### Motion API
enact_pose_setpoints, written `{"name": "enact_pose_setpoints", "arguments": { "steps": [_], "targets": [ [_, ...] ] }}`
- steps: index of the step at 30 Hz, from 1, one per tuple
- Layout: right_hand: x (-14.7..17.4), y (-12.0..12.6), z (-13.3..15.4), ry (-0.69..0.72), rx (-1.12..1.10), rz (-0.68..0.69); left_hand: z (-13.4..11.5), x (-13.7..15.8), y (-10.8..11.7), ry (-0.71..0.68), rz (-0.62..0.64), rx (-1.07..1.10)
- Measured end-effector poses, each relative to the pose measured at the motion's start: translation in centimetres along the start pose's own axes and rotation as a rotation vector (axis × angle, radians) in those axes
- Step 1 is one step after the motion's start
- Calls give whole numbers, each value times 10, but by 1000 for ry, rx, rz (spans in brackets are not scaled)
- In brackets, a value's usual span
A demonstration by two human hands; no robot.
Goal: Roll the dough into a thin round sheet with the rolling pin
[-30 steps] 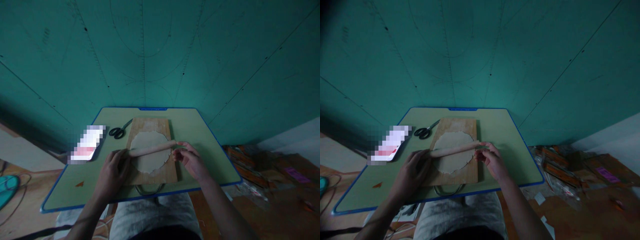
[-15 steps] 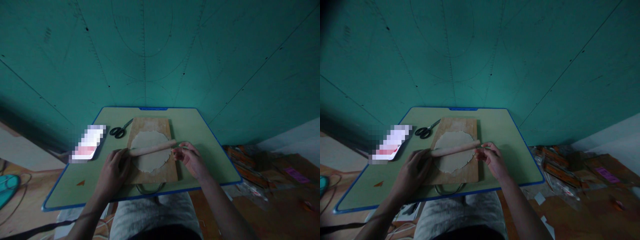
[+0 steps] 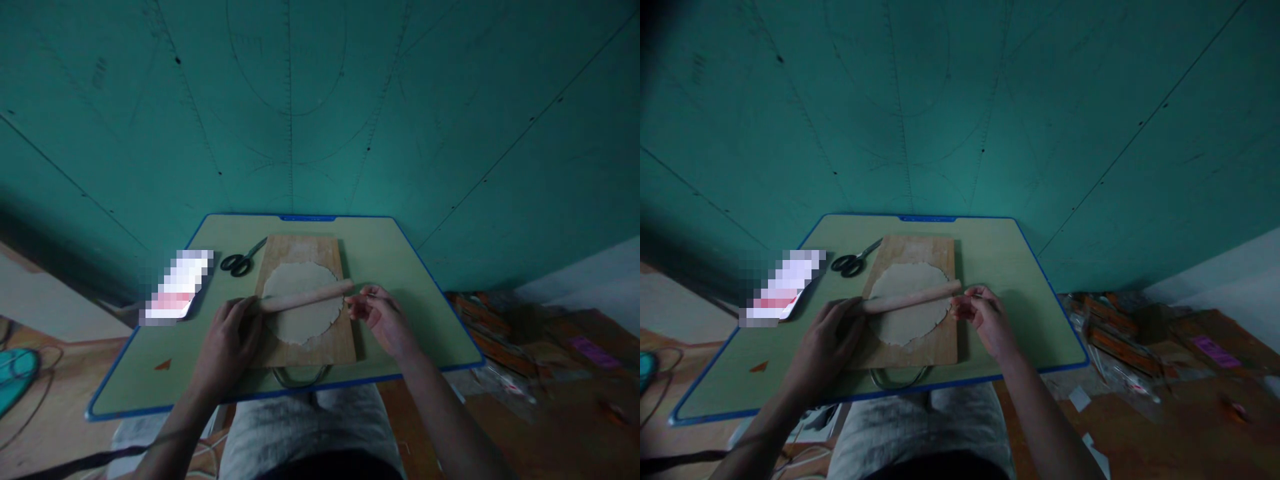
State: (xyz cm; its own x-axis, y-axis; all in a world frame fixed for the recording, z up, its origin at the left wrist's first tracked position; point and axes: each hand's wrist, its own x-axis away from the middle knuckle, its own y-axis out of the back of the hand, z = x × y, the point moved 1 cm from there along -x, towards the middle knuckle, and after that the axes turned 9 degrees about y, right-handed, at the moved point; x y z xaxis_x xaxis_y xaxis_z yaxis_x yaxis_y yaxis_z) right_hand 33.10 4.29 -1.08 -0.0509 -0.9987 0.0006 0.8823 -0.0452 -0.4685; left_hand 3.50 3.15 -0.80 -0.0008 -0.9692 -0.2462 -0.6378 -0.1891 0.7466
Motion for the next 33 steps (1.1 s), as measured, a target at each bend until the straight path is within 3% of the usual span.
{"name": "enact_pose_setpoints", "arguments": {
  "steps": [7,33],
  "targets": [
    [0,1,2,-2,-22,37,1,0,0,-4,-5,-7],
    [3,0,6,88,35,-45,3,-1,-2,5,-13,-12]
  ]
}}
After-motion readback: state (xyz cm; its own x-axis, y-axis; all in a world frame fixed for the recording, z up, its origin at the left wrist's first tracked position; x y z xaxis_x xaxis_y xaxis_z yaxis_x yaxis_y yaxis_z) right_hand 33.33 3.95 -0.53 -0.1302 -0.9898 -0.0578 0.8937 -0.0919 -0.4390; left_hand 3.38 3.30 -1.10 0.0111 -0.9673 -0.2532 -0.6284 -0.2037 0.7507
